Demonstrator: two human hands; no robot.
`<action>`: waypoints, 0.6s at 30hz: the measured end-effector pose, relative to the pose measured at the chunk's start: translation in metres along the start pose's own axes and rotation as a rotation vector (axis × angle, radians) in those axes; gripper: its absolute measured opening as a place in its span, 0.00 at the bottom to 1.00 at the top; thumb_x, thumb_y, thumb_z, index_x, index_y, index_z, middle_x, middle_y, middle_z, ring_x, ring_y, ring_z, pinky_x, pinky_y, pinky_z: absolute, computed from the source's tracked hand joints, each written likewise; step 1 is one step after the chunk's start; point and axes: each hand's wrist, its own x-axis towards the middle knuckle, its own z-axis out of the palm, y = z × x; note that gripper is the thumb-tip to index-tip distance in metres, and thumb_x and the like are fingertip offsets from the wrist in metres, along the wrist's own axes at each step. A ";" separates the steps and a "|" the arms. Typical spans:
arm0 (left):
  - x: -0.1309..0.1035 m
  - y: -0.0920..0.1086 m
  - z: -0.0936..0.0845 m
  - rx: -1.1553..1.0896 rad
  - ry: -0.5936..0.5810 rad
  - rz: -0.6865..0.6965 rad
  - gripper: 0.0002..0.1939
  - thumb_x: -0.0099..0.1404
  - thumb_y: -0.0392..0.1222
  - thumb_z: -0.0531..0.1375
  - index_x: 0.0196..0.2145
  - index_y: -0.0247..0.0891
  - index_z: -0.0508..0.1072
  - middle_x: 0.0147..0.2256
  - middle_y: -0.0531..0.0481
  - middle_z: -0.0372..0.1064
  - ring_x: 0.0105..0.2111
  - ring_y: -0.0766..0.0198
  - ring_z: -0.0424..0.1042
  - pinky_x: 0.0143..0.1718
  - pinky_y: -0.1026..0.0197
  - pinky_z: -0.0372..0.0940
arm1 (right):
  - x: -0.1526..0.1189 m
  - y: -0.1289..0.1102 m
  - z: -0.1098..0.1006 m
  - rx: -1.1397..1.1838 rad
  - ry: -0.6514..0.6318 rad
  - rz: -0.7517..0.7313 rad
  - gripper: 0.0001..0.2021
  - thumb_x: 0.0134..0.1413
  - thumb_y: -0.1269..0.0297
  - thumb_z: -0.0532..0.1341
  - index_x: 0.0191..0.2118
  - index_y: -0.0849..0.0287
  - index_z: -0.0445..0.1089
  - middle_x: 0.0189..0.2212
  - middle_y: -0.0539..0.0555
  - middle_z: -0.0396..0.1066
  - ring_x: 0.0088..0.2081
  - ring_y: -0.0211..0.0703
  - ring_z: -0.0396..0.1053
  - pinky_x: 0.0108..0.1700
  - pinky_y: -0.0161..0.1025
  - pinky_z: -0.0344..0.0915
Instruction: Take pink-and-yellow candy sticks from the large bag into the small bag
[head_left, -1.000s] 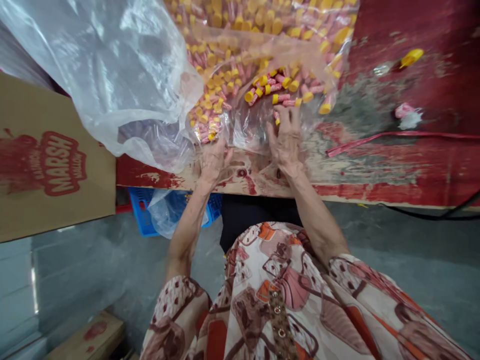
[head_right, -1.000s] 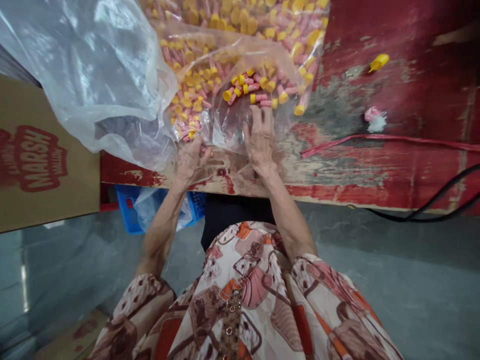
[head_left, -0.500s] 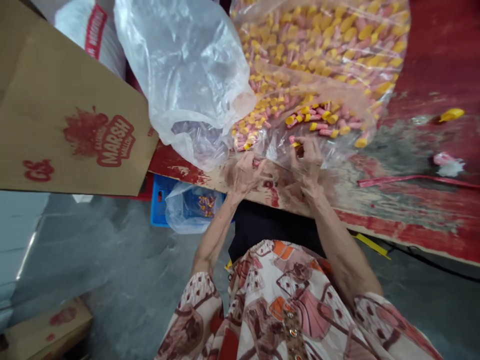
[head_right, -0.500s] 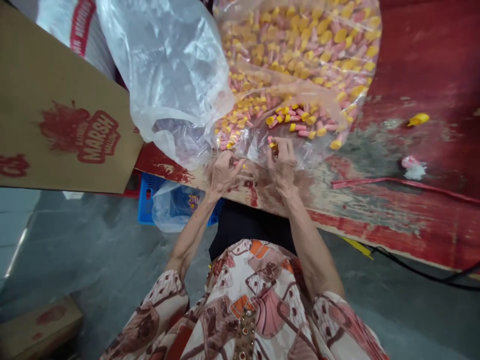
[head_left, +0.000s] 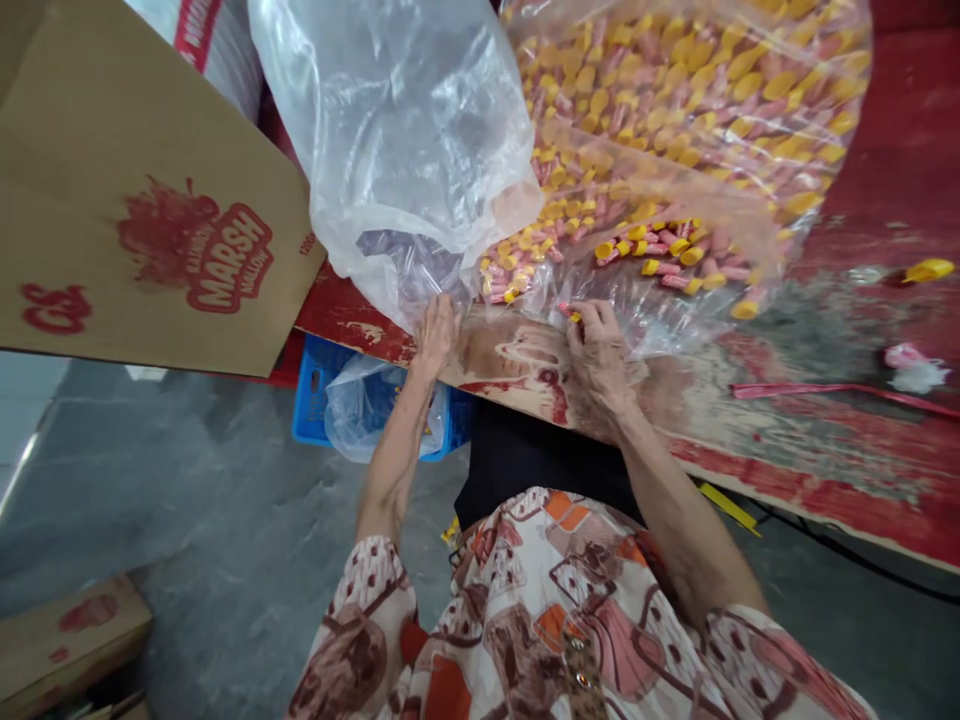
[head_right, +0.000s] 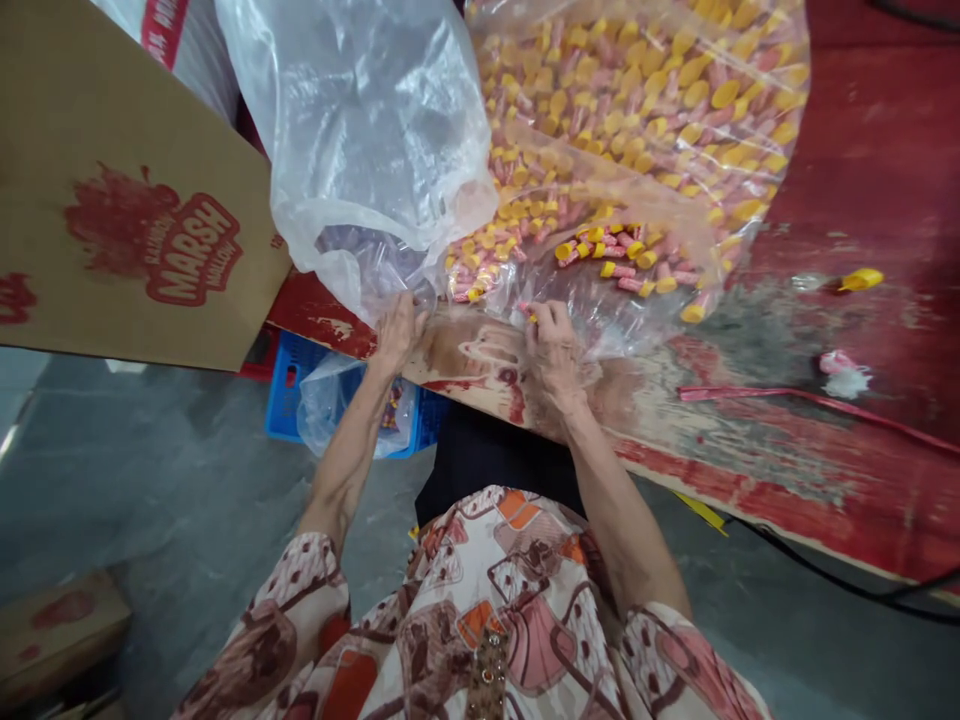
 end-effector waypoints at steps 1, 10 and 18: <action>0.006 -0.001 -0.002 -0.032 -0.036 -0.002 0.07 0.76 0.36 0.69 0.46 0.44 0.75 0.54 0.38 0.79 0.61 0.40 0.78 0.65 0.42 0.73 | 0.001 0.000 -0.001 0.016 0.013 0.009 0.14 0.76 0.67 0.56 0.57 0.52 0.77 0.52 0.60 0.77 0.50 0.54 0.76 0.55 0.51 0.77; 0.001 0.042 -0.008 -0.719 -0.068 -0.202 0.13 0.79 0.47 0.73 0.46 0.41 0.74 0.37 0.55 0.71 0.34 0.67 0.70 0.37 0.65 0.68 | -0.004 -0.011 -0.010 0.211 -0.059 0.068 0.07 0.78 0.59 0.60 0.51 0.52 0.75 0.47 0.58 0.79 0.46 0.52 0.77 0.53 0.50 0.77; -0.009 0.074 0.026 -0.786 -0.168 -0.116 0.10 0.77 0.48 0.71 0.49 0.44 0.76 0.44 0.50 0.80 0.38 0.62 0.79 0.41 0.61 0.74 | -0.006 -0.031 -0.015 0.436 -0.184 0.150 0.14 0.77 0.47 0.65 0.49 0.52 0.77 0.46 0.57 0.81 0.45 0.52 0.78 0.53 0.50 0.77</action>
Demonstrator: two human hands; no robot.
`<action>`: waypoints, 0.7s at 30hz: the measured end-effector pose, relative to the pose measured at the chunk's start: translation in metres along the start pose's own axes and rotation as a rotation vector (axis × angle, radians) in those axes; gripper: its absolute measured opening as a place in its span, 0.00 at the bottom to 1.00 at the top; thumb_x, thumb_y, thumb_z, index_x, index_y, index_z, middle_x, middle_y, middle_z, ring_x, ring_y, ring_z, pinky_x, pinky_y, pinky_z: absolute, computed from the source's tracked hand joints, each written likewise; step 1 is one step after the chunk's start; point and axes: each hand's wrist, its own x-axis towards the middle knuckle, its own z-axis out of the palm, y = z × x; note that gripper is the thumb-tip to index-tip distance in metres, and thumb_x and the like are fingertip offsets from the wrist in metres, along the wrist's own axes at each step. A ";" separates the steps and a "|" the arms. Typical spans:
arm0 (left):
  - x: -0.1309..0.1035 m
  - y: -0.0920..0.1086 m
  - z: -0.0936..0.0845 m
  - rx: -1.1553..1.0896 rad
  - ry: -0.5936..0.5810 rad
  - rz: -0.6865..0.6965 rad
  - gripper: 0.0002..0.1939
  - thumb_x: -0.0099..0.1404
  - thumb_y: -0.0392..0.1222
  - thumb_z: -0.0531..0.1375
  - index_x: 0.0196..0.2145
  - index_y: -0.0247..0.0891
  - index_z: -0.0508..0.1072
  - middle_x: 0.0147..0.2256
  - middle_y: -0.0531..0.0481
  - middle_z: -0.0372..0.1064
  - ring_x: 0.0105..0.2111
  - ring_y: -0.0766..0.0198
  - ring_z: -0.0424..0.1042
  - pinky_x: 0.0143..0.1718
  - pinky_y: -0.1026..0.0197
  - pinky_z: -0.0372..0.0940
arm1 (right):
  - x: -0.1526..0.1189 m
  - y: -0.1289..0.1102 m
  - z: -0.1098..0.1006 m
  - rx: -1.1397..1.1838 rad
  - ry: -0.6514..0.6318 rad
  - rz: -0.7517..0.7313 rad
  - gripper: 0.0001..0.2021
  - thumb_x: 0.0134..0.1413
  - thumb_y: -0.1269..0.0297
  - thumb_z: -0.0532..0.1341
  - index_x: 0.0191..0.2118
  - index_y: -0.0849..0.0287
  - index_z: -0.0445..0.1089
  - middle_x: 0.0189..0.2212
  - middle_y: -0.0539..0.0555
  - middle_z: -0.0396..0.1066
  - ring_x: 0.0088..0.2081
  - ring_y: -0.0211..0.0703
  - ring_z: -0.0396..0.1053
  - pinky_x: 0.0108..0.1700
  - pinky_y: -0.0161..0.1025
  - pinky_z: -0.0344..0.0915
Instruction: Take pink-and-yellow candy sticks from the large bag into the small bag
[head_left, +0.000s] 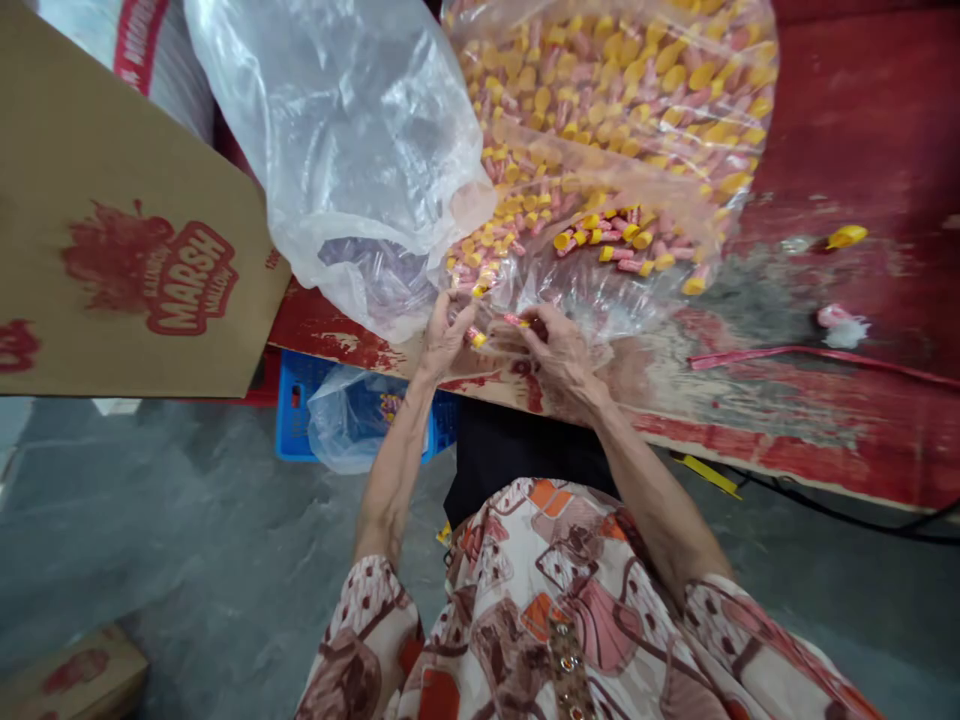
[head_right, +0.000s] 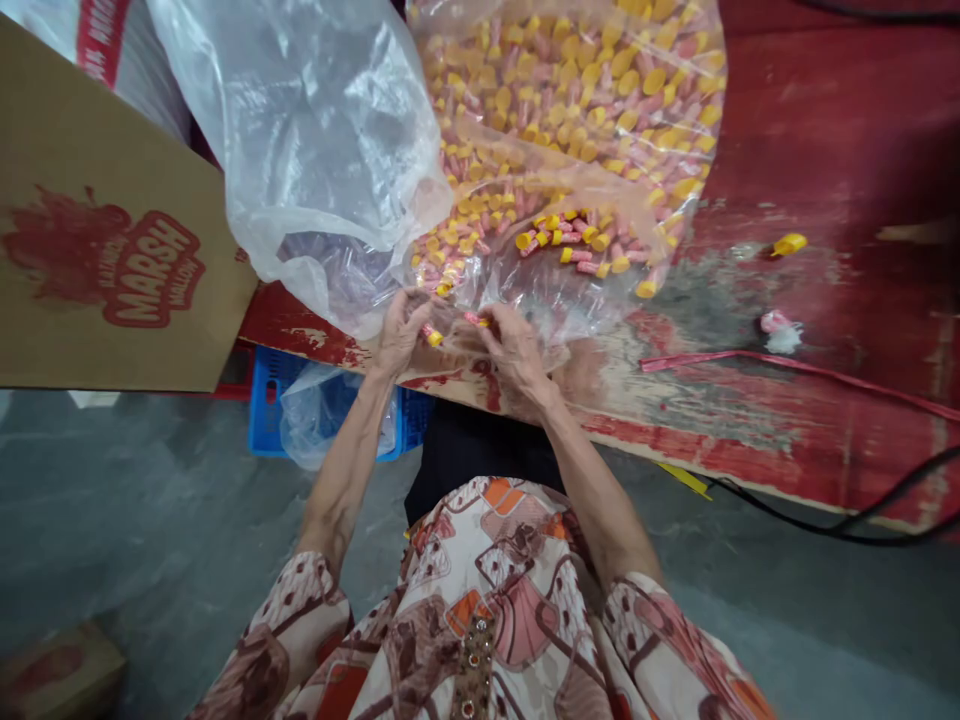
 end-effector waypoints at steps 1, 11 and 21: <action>-0.001 -0.002 0.003 0.081 -0.035 0.006 0.09 0.76 0.46 0.71 0.49 0.45 0.77 0.44 0.50 0.81 0.40 0.61 0.80 0.43 0.60 0.75 | -0.001 -0.001 -0.002 -0.032 -0.011 -0.006 0.13 0.76 0.48 0.64 0.47 0.52 0.78 0.46 0.58 0.82 0.46 0.53 0.78 0.55 0.51 0.77; -0.015 0.018 -0.002 0.406 -0.471 0.156 0.24 0.83 0.60 0.66 0.63 0.41 0.86 0.57 0.41 0.87 0.56 0.50 0.85 0.63 0.50 0.79 | 0.006 -0.024 -0.039 0.206 -0.240 0.135 0.19 0.74 0.42 0.65 0.49 0.53 0.82 0.35 0.51 0.79 0.32 0.44 0.72 0.35 0.40 0.68; -0.013 0.038 -0.015 0.267 -0.374 -0.183 0.29 0.63 0.68 0.80 0.45 0.39 0.87 0.38 0.47 0.83 0.36 0.59 0.79 0.35 0.62 0.73 | 0.011 -0.026 -0.038 0.262 -0.346 0.060 0.21 0.71 0.39 0.70 0.50 0.53 0.76 0.42 0.52 0.80 0.41 0.46 0.75 0.41 0.40 0.69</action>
